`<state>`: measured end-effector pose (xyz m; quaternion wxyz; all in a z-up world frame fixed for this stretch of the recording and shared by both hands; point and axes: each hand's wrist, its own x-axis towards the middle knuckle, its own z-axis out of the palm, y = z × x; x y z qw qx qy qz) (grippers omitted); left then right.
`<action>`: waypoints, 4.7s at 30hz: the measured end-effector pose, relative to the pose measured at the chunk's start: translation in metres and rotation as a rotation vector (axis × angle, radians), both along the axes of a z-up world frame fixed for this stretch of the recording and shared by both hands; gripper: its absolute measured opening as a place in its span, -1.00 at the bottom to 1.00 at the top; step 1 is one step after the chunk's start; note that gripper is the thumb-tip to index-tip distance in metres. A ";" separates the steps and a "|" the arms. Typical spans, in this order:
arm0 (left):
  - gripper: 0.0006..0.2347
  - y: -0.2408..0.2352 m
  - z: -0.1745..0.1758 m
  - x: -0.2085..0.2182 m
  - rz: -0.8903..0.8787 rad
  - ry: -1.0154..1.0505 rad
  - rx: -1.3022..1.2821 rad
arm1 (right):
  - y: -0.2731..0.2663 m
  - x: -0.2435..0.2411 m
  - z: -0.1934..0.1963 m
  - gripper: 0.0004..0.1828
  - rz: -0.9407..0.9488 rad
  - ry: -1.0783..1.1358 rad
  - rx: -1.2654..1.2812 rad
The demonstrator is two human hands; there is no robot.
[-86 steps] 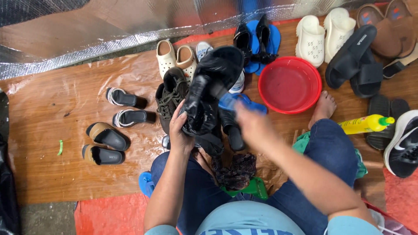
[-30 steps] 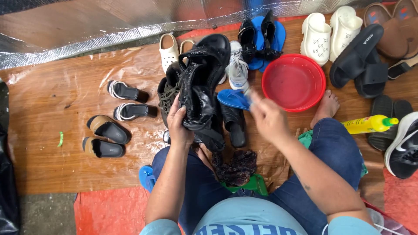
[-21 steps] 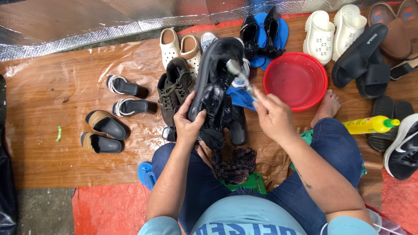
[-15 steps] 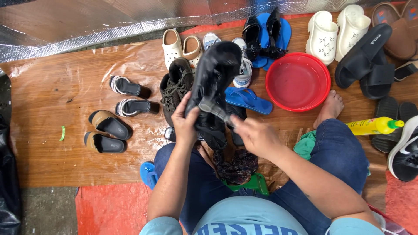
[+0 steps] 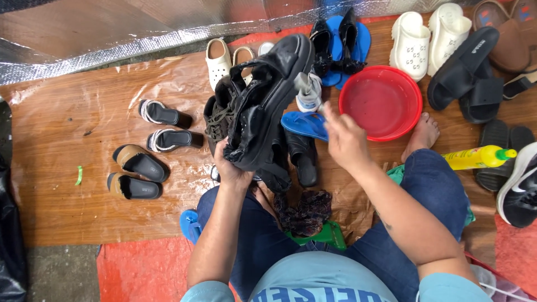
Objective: The person scrubs a black sandal with a toothbrush and water from a red bowl, then wipes it with a cloth. The person handles the sandal one at a time, turning it over to clean different parts.
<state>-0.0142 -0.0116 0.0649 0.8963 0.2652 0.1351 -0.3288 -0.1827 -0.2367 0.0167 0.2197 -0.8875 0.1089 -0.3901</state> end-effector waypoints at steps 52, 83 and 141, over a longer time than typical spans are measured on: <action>-0.82 -0.003 0.047 -0.015 0.015 0.075 -0.044 | 0.085 -0.020 0.020 -0.59 0.333 0.114 0.015; -0.80 -0.005 0.008 -0.007 -0.146 0.101 -0.086 | 0.035 -0.007 -0.017 -0.63 -0.023 0.086 -0.033; -0.46 0.009 -0.006 0.006 -0.070 -0.413 0.105 | -0.053 -0.018 -0.016 -0.74 -0.307 0.429 0.494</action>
